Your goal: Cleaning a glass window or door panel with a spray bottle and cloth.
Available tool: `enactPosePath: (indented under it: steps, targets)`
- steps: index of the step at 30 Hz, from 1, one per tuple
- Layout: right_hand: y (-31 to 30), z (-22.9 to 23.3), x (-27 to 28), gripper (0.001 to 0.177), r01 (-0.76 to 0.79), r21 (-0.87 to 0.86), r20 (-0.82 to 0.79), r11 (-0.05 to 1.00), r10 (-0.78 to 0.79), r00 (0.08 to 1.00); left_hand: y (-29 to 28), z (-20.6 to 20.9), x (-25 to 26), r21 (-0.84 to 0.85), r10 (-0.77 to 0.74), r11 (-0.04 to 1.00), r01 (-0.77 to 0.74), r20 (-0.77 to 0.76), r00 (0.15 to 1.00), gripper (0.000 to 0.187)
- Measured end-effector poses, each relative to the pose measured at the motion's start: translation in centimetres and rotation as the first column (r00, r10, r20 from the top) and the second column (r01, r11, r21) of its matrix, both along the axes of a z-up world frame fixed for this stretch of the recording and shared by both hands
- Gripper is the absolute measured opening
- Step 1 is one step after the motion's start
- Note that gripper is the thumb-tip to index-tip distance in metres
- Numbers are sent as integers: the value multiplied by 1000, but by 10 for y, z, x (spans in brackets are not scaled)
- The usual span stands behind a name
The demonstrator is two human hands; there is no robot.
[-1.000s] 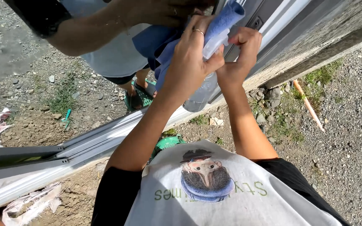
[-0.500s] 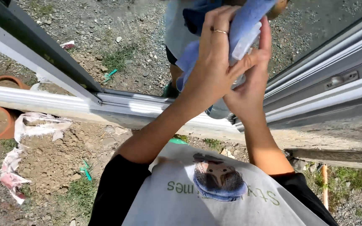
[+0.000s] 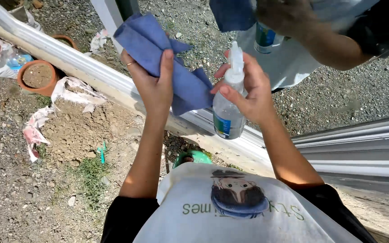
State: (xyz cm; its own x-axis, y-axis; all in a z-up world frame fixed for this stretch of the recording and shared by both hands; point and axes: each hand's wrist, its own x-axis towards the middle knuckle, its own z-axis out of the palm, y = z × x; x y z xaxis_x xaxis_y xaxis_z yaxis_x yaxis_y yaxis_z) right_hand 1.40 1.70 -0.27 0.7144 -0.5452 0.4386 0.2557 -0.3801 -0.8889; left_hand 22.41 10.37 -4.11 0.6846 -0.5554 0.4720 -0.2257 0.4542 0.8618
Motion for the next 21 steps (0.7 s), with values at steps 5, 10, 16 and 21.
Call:
enactPosePath:
  steps: [5,10,16,21]
  targets:
    - [1,5,28,72,-127,43,-16,991,128,992,-22,-38,36,-204,287,935,-291,-52,957,56]
    - [-4,9,43,68,-131,60,-23,990,133,991,-66,-1,52,-286,491,837,-467,12,871,56]
    - [-14,9,29,64,-13,75,8,997,12,1000,-130,17,18,-173,299,952,-254,331,895,58]
    - [-14,21,4,72,48,134,88,990,-61,994,-140,-5,53,-227,240,970,-80,870,430,70]
